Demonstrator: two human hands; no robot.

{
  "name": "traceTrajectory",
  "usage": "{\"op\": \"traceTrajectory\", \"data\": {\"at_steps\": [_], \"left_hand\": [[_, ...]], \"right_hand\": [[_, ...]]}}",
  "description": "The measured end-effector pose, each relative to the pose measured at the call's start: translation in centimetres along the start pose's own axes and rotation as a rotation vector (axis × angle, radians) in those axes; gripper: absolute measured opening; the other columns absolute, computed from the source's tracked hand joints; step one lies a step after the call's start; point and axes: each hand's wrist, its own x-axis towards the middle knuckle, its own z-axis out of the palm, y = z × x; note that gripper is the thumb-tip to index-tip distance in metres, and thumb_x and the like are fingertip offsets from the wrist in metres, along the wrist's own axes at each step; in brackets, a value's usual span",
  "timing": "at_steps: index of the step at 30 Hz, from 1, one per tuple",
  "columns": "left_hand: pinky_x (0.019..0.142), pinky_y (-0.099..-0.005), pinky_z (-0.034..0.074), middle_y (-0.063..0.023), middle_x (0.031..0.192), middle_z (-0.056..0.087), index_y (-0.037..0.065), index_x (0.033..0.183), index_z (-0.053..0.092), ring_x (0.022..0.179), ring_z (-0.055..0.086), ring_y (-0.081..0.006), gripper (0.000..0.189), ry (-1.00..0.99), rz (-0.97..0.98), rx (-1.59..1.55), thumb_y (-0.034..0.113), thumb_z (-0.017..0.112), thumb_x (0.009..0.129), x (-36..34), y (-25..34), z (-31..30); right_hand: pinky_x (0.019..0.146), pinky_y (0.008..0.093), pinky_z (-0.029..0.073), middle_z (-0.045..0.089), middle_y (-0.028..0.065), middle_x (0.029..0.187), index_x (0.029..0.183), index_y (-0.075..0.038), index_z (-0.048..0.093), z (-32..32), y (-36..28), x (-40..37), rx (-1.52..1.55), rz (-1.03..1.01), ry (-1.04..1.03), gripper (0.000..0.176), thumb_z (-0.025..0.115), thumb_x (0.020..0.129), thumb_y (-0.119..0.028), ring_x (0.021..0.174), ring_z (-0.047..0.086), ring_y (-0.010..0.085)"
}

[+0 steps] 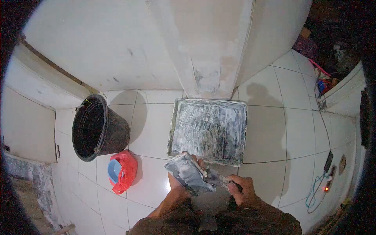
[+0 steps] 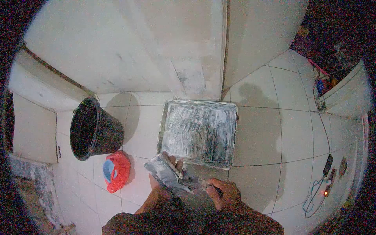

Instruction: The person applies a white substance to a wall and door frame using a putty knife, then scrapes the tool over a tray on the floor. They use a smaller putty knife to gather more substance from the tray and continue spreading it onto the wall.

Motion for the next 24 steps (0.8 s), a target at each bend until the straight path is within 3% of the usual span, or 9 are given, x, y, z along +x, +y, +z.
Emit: {"op": "traceTrajectory", "data": {"at_steps": [3, 5, 7, 11, 13, 14, 16, 18, 24], "left_hand": [[0.065, -0.0413, 0.045, -0.0117, 0.082, 0.054, 0.008, 0.091, 0.051, 0.076, 0.051, -0.0306, 0.026, -0.089, -0.033, -0.048, 0.032, 0.040, 0.090, 0.4, 0.0, -1.2], [0.066, -0.0412, 0.046, -0.0115, 0.082, 0.054, 0.008, 0.092, 0.052, 0.076, 0.051, -0.0302, 0.027, -0.104, -0.065, -0.019, 0.031, 0.039, 0.091, 0.4, -0.1, -1.0], [0.067, -0.0399, 0.047, -0.0098, 0.082, 0.055, 0.008, 0.093, 0.053, 0.076, 0.054, -0.0266, 0.027, 0.236, 0.032, 0.325, 0.030, 0.037, 0.092, -0.1, -0.5, 1.0], [0.069, -0.0370, 0.048, -0.0074, 0.085, 0.056, 0.008, 0.096, 0.054, 0.077, 0.057, -0.0224, 0.027, 0.255, -0.210, 0.235, 0.029, 0.037, 0.093, 0.8, -0.2, -3.7], [0.071, -0.0340, 0.047, -0.0049, 0.087, 0.057, 0.008, 0.098, 0.054, 0.079, 0.057, -0.0197, 0.027, 0.052, -0.126, 0.631, 0.029, 0.038, 0.092, 0.9, -0.3, -4.5], [0.071, -0.0340, 0.047, -0.0049, 0.087, 0.057, 0.008, 0.098, 0.054, 0.079, 0.057, -0.0197, 0.027, 0.051, -0.124, 0.629, 0.029, 0.038, 0.092, 1.1, -0.4, -4.7], [0.073, -0.0321, 0.046, -0.0049, 0.088, 0.055, 0.007, 0.099, 0.054, 0.082, 0.056, -0.0183, 0.027, -0.264, -0.107, 0.975, 0.028, 0.042, 0.089, 1.6, -0.7, -5.0], [0.073, -0.0321, 0.046, -0.0054, 0.088, 0.055, 0.006, 0.099, 0.054, 0.082, 0.056, -0.0185, 0.027, -0.271, -0.111, 0.938, 0.028, 0.042, 0.089, 1.8, -0.6, -5.2], [0.075, -0.0322, 0.046, -0.0081, 0.089, 0.056, 0.003, 0.096, 0.056, 0.084, 0.056, -0.0195, 0.028, -0.303, -0.130, 0.723, 0.027, 0.044, 0.088, 2.2, 0.7, -5.9]], "right_hand": [[0.059, 0.0359, 0.046, 0.062, 0.0134, 0.070, 0.100, -0.006, 0.062, 0.3, 0.4, 0.1, -0.029, -0.011, 0.044, 0.026, 0.058, 0.087, -0.027, 0.061, 0.062, 0.0256], [0.057, 0.0322, 0.045, 0.060, 0.0117, 0.067, 0.096, 0.002, 0.060, 0.6, 0.7, 0.3, -0.005, -0.172, 0.139, 0.025, 0.056, 0.088, -0.021, 0.060, 0.057, 0.0165], [0.056, 0.0320, 0.045, 0.059, 0.0114, 0.067, 0.096, 0.002, 0.060, -0.2, -0.7, 0.6, 0.015, -0.158, 0.115, 0.025, 0.055, 0.088, -0.021, 0.060, 0.057, 0.0163], [0.055, 0.0321, 0.044, 0.058, 0.0107, 0.068, 0.096, 0.003, 0.060, -1.1, -2.1, 1.3, 0.016, -0.108, 0.067, 0.025, 0.055, 0.088, -0.020, 0.059, 0.055, 0.0159], [0.055, 0.0319, 0.044, 0.058, 0.0105, 0.068, 0.096, 0.003, 0.060, -1.2, -1.5, 1.8, 0.013, -0.141, 0.083, 0.025, 0.054, 0.088, -0.020, 0.058, 0.054, 0.0153], [0.055, 0.0316, 0.044, 0.058, 0.0103, 0.068, 0.097, 0.004, 0.060, -1.2, -1.2, 2.1, 0.011, -0.174, 0.099, 0.025, 0.054, 0.089, -0.019, 0.058, 0.053, 0.0147], [0.054, 0.0308, 0.044, 0.058, 0.0096, 0.068, 0.097, 0.003, 0.060, -1.5, -1.4, 3.1, -0.020, -0.249, 0.115, 0.026, 0.054, 0.090, -0.021, 0.057, 0.052, 0.0136], [0.054, 0.0299, 0.043, 0.057, 0.0089, 0.067, 0.098, 0.003, 0.060, -1.7, -1.5, 3.3, -0.050, -0.322, 0.130, 0.027, 0.054, 0.091, -0.022, 0.056, 0.051, 0.0124], [0.051, 0.0267, 0.042, 0.057, 0.0063, 0.067, 0.097, 0.004, 0.061, -4.9, -0.7, 3.6, 0.090, -0.224, 0.122, 0.036, 0.056, 0.093, -0.031, 0.055, 0.049, 0.0091]]}}
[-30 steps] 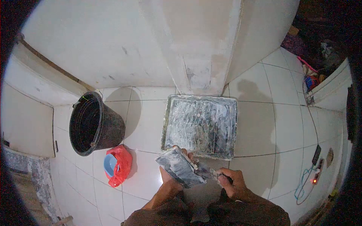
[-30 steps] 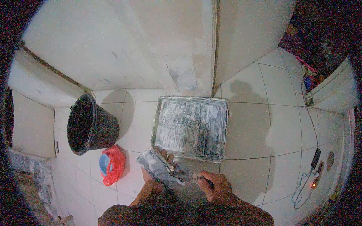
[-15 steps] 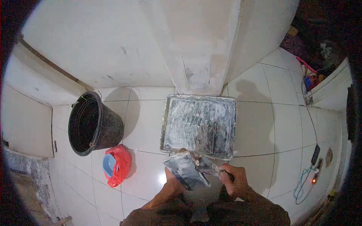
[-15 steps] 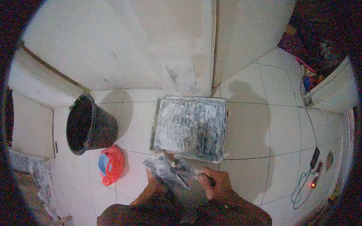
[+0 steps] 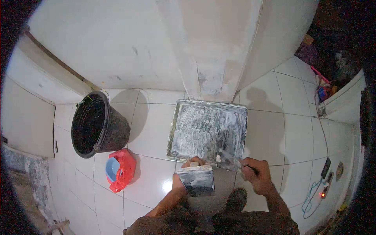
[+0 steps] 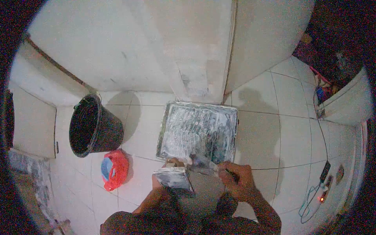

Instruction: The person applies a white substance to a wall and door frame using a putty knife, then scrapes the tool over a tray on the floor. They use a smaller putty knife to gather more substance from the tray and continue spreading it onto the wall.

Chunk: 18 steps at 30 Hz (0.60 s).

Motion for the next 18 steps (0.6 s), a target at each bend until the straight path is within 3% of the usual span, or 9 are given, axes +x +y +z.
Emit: {"op": "traceTrajectory", "data": {"at_steps": [2, 3, 5, 8, 11, 13, 17, 18], "left_hand": [[0.076, -0.0322, 0.046, -0.0090, 0.089, 0.056, 0.002, 0.095, 0.056, 0.085, 0.056, -0.0199, 0.029, -0.015, 0.004, -0.072, 0.027, 0.045, 0.088, -0.2, 0.1, -0.4], [0.076, -0.0323, 0.046, -0.0094, 0.089, 0.056, 0.001, 0.094, 0.057, 0.085, 0.056, -0.0201, 0.029, -0.024, 0.004, -0.109, 0.027, 0.046, 0.088, -0.2, 0.1, -0.6], [0.077, -0.0323, 0.046, -0.0099, 0.089, 0.056, 0.000, 0.094, 0.057, 0.086, 0.055, -0.0202, 0.029, -0.035, 0.000, -0.149, 0.027, 0.046, 0.088, -0.4, 0.7, 0.0], [0.078, -0.0327, 0.045, -0.0106, 0.089, 0.055, -0.001, 0.090, 0.058, 0.086, 0.055, -0.0218, 0.029, -0.017, -0.002, -0.116, 0.026, 0.046, 0.088, -0.8, 2.3, 1.9], [0.079, -0.0322, 0.045, -0.0108, 0.089, 0.054, -0.001, 0.088, 0.057, 0.086, 0.055, -0.0216, 0.024, -0.085, 0.131, 0.130, 0.020, 0.047, 0.087, -0.8, 2.0, 1.8], [0.079, -0.0311, 0.044, -0.0108, 0.089, 0.055, -0.002, 0.085, 0.056, 0.086, 0.055, -0.0197, 0.017, 0.011, -0.087, -0.076, 0.012, 0.048, 0.085, -1.0, 2.8, 2.4], [0.079, -0.0299, 0.044, -0.0104, 0.091, 0.055, -0.002, 0.084, 0.056, 0.087, 0.055, -0.0179, 0.013, 0.038, -0.096, -0.084, 0.010, 0.050, 0.083, -1.4, 2.9, 3.0], [0.079, -0.0297, 0.045, -0.0102, 0.092, 0.055, -0.001, 0.083, 0.055, 0.087, 0.055, -0.0177, 0.012, 0.139, -0.048, -0.037, 0.010, 0.052, 0.082, -1.6, 2.9, 3.5]], "right_hand": [[0.049, 0.0272, 0.041, 0.056, 0.0046, 0.065, 0.096, 0.004, 0.062, -2.0, -1.1, 0.4, -0.208, 0.029, -0.201, 0.033, 0.056, 0.093, -0.029, 0.052, 0.048, 0.0092], [0.049, 0.0272, 0.041, 0.056, 0.0046, 0.065, 0.096, 0.004, 0.062, -2.5, -1.5, 0.6, -0.210, 0.032, -0.203, 0.033, 0.056, 0.093, -0.029, 0.052, 0.048, 0.0092], [0.052, 0.0317, 0.046, 0.061, 0.0137, 0.065, 0.098, -0.001, 0.065, -3.3, -2.3, 0.9, -0.277, 0.024, -0.206, 0.024, 0.064, 0.083, -0.020, 0.050, 0.057, 0.0193], [0.054, 0.0338, 0.048, 0.063, 0.0152, 0.069, 0.098, -0.002, 0.065, -3.9, -4.0, 1.8, -0.393, 0.082, -0.271, 0.023, 0.066, 0.082, -0.019, 0.055, 0.062, 0.0261], [0.057, 0.0361, 0.050, 0.065, 0.0149, 0.073, 0.098, -0.003, 0.065, -3.5, -5.6, 2.4, -0.519, 0.023, -0.261, 0.025, 0.066, 0.082, -0.022, 0.062, 0.065, 0.0284], [0.059, 0.0375, 0.051, 0.065, 0.0148, 0.076, 0.099, -0.005, 0.065, -3.4, -5.5, 2.4, -0.559, -0.025, -0.284, 0.025, 0.065, 0.083, -0.023, 0.064, 0.066, 0.0292], [0.062, 0.0404, 0.052, 0.067, 0.0139, 0.079, 0.099, -0.007, 0.065, -3.4, -4.9, 2.3, -0.583, -0.070, -0.318, 0.025, 0.063, 0.084, -0.027, 0.069, 0.067, 0.0299], [0.062, 0.0404, 0.052, 0.067, 0.0139, 0.079, 0.099, -0.007, 0.065, -3.3, -5.0, 2.2, -0.583, -0.070, -0.319, 0.025, 0.063, 0.084, -0.027, 0.069, 0.067, 0.0299]]}}
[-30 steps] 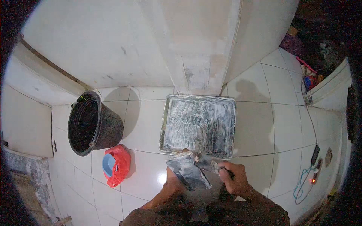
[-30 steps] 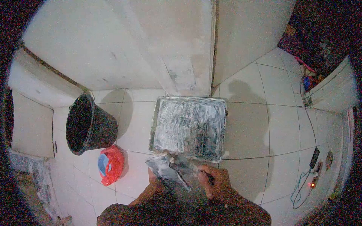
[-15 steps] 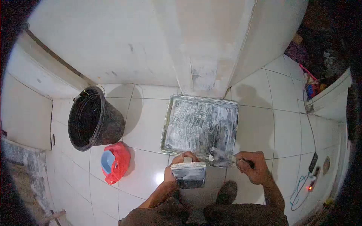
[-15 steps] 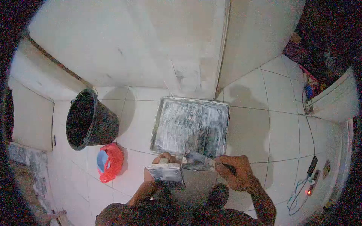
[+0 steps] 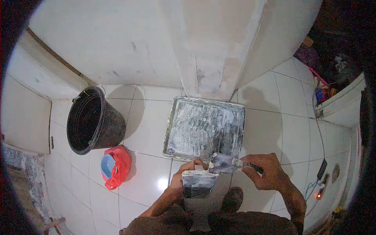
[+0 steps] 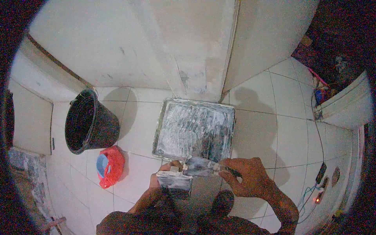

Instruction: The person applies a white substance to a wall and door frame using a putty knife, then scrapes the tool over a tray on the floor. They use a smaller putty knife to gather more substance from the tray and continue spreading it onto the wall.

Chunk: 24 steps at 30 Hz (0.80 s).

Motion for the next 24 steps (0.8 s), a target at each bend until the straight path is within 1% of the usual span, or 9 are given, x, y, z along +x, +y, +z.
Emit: {"op": "traceTrajectory", "data": {"at_steps": [2, 3, 5, 7, 8, 13, 15, 17, 24], "left_hand": [[0.079, -0.0295, 0.045, -0.0100, 0.093, 0.054, -0.001, 0.081, 0.055, 0.087, 0.055, -0.0176, 0.010, 0.101, 0.053, 0.040, 0.010, 0.053, 0.081, -0.2, 0.3, 0.9], [0.078, -0.0302, 0.046, -0.0107, 0.094, 0.054, 0.000, 0.080, 0.054, 0.086, 0.056, -0.0188, 0.011, 0.149, -0.061, 0.013, 0.010, 0.053, 0.082, 0.0, 0.9, 1.4], [0.078, -0.0309, 0.046, -0.0115, 0.096, 0.054, 0.000, 0.078, 0.054, 0.085, 0.056, -0.0199, 0.011, 0.195, -0.177, -0.014, 0.011, 0.054, 0.082, 0.3, 0.4, 1.2], [0.075, -0.0327, 0.048, -0.0100, 0.094, 0.056, 0.002, 0.085, 0.054, 0.084, 0.058, -0.0199, 0.011, -0.024, 0.178, 0.136, 0.012, 0.055, 0.083, 0.6, -1.1, 0.2], [0.075, -0.0327, 0.048, -0.0100, 0.094, 0.056, 0.002, 0.085, 0.054, 0.084, 0.058, -0.0199, 0.011, -0.025, 0.178, 0.136, 0.012, 0.055, 0.083, 0.6, -1.0, 0.4], [0.073, -0.0365, 0.050, -0.0077, 0.092, 0.061, 0.004, 0.095, 0.058, 0.083, 0.061, -0.0193, 0.019, 0.447, -0.136, 0.245, 0.019, 0.046, 0.091, 0.1, 1.8, 4.0], [0.071, -0.0375, 0.051, -0.0091, 0.093, 0.062, 0.004, 0.094, 0.060, 0.081, 0.062, -0.0207, 0.023, 0.477, -0.114, 0.254, 0.022, 0.045, 0.092, 0.3, 0.8, 2.6], [0.069, -0.0385, 0.052, -0.0106, 0.093, 0.063, 0.004, 0.092, 0.062, 0.079, 0.063, -0.0221, 0.027, 0.509, -0.091, 0.258, 0.024, 0.044, 0.092, 0.3, 0.5, 2.2], [0.068, -0.0386, 0.052, -0.0107, 0.092, 0.063, 0.004, 0.093, 0.062, 0.078, 0.063, -0.0223, 0.028, 0.502, -0.161, 0.201, 0.025, 0.044, 0.092, -0.6, 0.5, 2.7]], "right_hand": [[0.061, 0.0404, 0.052, 0.067, 0.0135, 0.079, 0.099, -0.007, 0.065, 0.2, -0.4, -0.4, -0.045, 0.025, 0.027, 0.024, 0.063, 0.084, -0.026, 0.068, 0.067, 0.0296], [0.061, 0.0404, 0.052, 0.067, 0.0135, 0.079, 0.099, -0.007, 0.065, 0.4, -0.3, -0.5, -0.047, 0.025, 0.026, 0.024, 0.063, 0.084, -0.026, 0.068, 0.067, 0.0296], [0.051, 0.0317, 0.048, 0.066, 0.0138, 0.076, 0.098, -0.002, 0.065, 0.8, -0.3, -1.0, -0.041, -0.016, 0.110, 0.021, 0.066, 0.081, -0.014, 0.051, 0.060, 0.0210], [0.050, 0.0313, 0.047, 0.065, 0.0137, 0.074, 0.098, -0.001, 0.065, 0.8, -1.1, -1.2, -0.039, 0.018, 0.120, 0.020, 0.065, 0.082, -0.014, 0.050, 0.060, 0.0208], [0.050, 0.0309, 0.047, 0.065, 0.0136, 0.073, 0.097, -0.001, 0.064, 0.8, -1.4, -1.3, -0.036, 0.051, 0.127, 0.020, 0.065, 0.082, -0.013, 0.049, 0.060, 0.0206], [0.048, 0.0305, 0.046, 0.062, 0.0128, 0.067, 0.098, 0.001, 0.063, 2.4, -1.7, -2.5, -0.019, 0.060, 0.151, 0.022, 0.062, 0.084, -0.015, 0.047, 0.055, 0.0180], [0.048, 0.0305, 0.045, 0.060, 0.0121, 0.066, 0.099, 0.002, 0.063, 2.4, -2.0, -2.7, -0.013, 0.044, 0.135, 0.023, 0.061, 0.085, -0.017, 0.046, 0.054, 0.0171], [0.058, 0.0351, 0.052, 0.067, 0.0143, 0.081, 0.099, -0.003, 0.063, 1.3, -2.7, -2.5, 0.052, 0.195, 0.195, 0.024, 0.064, 0.082, -0.020, 0.064, 0.066, 0.0269], [0.053, 0.0339, 0.050, 0.065, 0.0111, 0.078, 0.098, -0.003, 0.062, 3.2, -0.4, -0.4, 0.090, 0.027, 0.225, 0.025, 0.066, 0.080, -0.020, 0.059, 0.064, 0.0253]]}}
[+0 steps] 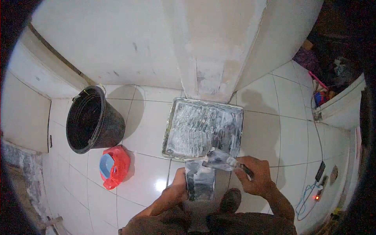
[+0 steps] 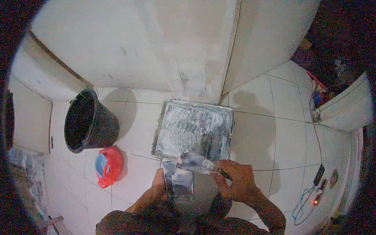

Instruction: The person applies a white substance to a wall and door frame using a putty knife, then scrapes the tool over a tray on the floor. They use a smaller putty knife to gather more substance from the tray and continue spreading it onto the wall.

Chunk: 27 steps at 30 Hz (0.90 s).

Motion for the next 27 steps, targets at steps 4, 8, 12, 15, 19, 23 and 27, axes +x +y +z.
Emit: {"op": "traceTrajectory", "data": {"at_steps": [4, 8, 12, 15, 19, 23, 27], "left_hand": [[0.068, -0.0386, 0.052, -0.0107, 0.091, 0.063, 0.003, 0.094, 0.062, 0.078, 0.063, -0.0224, 0.028, 0.002, -0.047, -0.023, 0.026, 0.044, 0.092, -0.5, 0.0, 0.2], [0.068, -0.0386, 0.053, -0.0108, 0.091, 0.063, 0.003, 0.094, 0.062, 0.077, 0.063, -0.0226, 0.029, -0.003, -0.095, -0.046, 0.027, 0.045, 0.092, -0.5, 1.1, 0.2], [0.067, -0.0387, 0.053, -0.0108, 0.090, 0.064, 0.003, 0.095, 0.062, 0.076, 0.063, -0.0227, 0.030, -0.013, -0.152, -0.069, 0.027, 0.045, 0.092, -0.5, 1.6, 0.7], [0.067, -0.0387, 0.053, -0.0109, 0.090, 0.064, 0.003, 0.095, 0.062, 0.076, 0.063, -0.0228, 0.030, -0.018, -0.194, -0.083, 0.028, 0.045, 0.092, -0.7, 1.7, 0.8], [0.066, -0.0388, 0.053, -0.0109, 0.089, 0.064, 0.003, 0.096, 0.062, 0.075, 0.063, -0.0230, 0.031, -0.019, -0.249, -0.107, 0.028, 0.045, 0.092, -0.9, 2.1, 0.9], [0.066, -0.0388, 0.053, -0.0110, 0.088, 0.064, 0.003, 0.097, 0.062, 0.075, 0.063, -0.0231, 0.031, -0.024, -0.297, -0.128, 0.029, 0.045, 0.092, -1.1, 2.5, 0.9], [0.066, -0.0388, 0.053, -0.0110, 0.088, 0.064, 0.003, 0.097, 0.062, 0.074, 0.064, -0.0232, 0.032, -0.047, -0.332, -0.147, 0.029, 0.045, 0.092, 0.4, 1.2, 0.1]], "right_hand": [[0.048, 0.0345, 0.047, 0.062, 0.0088, 0.073, 0.099, -0.005, 0.063, 1.5, 2.0, 0.6, -0.221, -0.239, 0.093, 0.028, 0.069, 0.078, -0.023, 0.055, 0.060, 0.0232], [0.048, 0.0348, 0.041, 0.060, 0.0085, 0.069, 0.100, -0.007, 0.062, 1.0, 1.1, 1.0, -0.368, -0.308, 0.123, 0.028, 0.071, 0.075, -0.016, 0.050, 0.057, 0.0224], [0.047, 0.0358, 0.039, 0.060, 0.0076, 0.068, 0.100, -0.007, 0.062, 1.2, 1.7, 0.6, -0.393, -0.294, 0.093, 0.028, 0.071, 0.076, -0.018, 0.050, 0.056, 0.0224], [0.046, 0.0353, 0.040, 0.060, 0.0062, 0.068, 0.100, -0.007, 0.063, 1.8, 2.3, 0.2, -0.325, -0.295, 0.072, 0.029, 0.070, 0.076, -0.019, 0.049, 0.055, 0.0212], [0.045, 0.0336, 0.041, 0.060, 0.0057, 0.066, 0.100, -0.008, 0.065, 2.9, 2.8, -0.7, -0.336, -0.314, 0.008, 0.028, 0.071, 0.075, -0.019, 0.049, 0.056, 0.0200], [0.047, 0.0328, 0.044, 0.061, 0.0076, 0.068, 0.098, -0.006, 0.065, 2.3, 2.2, -0.7, -0.333, -0.309, -0.087, 0.026, 0.070, 0.075, -0.019, 0.052, 0.059, 0.0214], [0.050, 0.0335, 0.047, 0.064, 0.0105, 0.073, 0.097, -0.004, 0.065, 2.1, 3.2, -0.8, -0.043, -0.291, -0.105, 0.026, 0.069, 0.076, -0.019, 0.055, 0.062, 0.0236]]}}
